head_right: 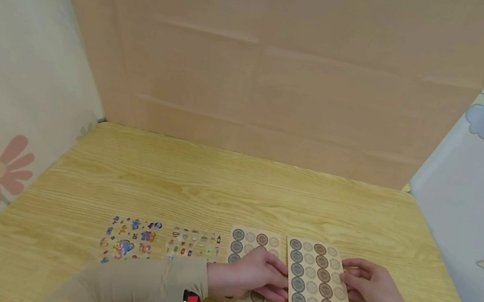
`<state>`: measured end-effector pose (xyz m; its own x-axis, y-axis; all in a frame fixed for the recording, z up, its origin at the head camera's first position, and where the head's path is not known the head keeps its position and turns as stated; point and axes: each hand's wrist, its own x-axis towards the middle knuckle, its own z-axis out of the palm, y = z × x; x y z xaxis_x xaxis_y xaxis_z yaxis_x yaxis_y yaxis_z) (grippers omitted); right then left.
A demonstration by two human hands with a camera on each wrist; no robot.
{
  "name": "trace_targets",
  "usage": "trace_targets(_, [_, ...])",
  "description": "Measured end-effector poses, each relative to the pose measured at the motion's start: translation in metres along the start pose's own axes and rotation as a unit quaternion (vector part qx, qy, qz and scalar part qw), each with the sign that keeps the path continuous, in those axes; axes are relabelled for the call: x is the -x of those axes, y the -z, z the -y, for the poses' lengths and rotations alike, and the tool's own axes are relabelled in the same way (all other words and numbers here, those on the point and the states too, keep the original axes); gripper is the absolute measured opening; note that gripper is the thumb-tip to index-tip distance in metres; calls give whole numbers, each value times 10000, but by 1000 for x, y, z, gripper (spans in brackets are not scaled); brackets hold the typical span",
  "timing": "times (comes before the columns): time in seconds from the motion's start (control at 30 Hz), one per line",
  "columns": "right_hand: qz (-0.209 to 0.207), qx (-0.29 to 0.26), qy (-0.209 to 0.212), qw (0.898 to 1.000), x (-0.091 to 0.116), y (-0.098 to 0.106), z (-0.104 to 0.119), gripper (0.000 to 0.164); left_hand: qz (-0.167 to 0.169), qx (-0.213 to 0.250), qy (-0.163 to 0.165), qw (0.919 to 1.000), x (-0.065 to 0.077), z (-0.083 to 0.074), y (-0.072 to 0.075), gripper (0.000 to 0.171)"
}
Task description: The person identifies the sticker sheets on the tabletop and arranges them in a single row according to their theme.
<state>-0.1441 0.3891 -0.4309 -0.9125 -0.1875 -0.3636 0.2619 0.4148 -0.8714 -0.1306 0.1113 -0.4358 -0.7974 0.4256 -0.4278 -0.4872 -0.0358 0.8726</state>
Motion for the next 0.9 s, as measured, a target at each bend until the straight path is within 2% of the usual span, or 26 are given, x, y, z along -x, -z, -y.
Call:
trace_targets(0.3, [-138, 14, -23, 9999, 2, -2, 0, 45, 73, -96, 49, 9999, 4, -2, 0, 13])
trace_targets(0.53, [-319, 169, -142, 9992, 2, -3, 1, 43, -28, -73, 43, 10000, 7, -5, 0, 15])
trace_targets(0.9, [-281, 232, -144, 9992, 1, -2, -1, 43, -23, -116, 31, 9999, 8, -5, 1, 14])
